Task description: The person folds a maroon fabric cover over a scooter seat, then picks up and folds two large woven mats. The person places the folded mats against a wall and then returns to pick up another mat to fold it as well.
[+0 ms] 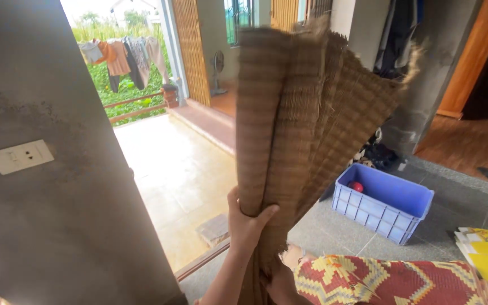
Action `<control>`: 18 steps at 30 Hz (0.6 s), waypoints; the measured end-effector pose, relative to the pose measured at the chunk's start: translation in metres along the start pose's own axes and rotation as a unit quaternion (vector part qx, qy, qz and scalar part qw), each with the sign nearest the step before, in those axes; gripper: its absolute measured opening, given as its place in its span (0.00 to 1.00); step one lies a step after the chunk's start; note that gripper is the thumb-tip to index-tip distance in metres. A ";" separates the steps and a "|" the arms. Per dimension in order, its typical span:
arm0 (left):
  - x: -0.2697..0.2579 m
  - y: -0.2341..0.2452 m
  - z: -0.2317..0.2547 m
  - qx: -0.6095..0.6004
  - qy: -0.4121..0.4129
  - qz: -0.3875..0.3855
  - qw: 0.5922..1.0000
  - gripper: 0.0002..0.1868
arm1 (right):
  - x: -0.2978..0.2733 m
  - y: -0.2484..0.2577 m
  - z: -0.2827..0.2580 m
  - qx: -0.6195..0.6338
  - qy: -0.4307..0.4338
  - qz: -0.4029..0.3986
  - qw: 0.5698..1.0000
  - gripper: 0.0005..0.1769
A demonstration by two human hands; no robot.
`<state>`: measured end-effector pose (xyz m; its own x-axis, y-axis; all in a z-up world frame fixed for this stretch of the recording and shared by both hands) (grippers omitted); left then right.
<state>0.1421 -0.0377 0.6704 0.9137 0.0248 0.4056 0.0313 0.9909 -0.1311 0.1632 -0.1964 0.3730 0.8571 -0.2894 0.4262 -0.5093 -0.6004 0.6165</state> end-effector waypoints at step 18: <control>0.008 0.048 -0.020 0.101 -0.013 -0.013 0.995 0.36 | -0.002 0.055 -0.058 0.081 0.008 -0.419 0.905 0.50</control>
<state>0.1595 0.0073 0.6492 0.9028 0.0006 0.4301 -0.0301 0.9976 0.0619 0.1291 -0.1858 0.4449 0.9353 0.3271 -0.1348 0.3366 -0.7053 0.6239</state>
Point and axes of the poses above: each hand's wrist, its own x-axis towards the middle knuckle, its own y-axis out of the back of the hand, z = x × y, the point moved 7 cm from there along x, towards the middle knuckle, and after that the axes turned 3 degrees about z, right-handed, at the moved point
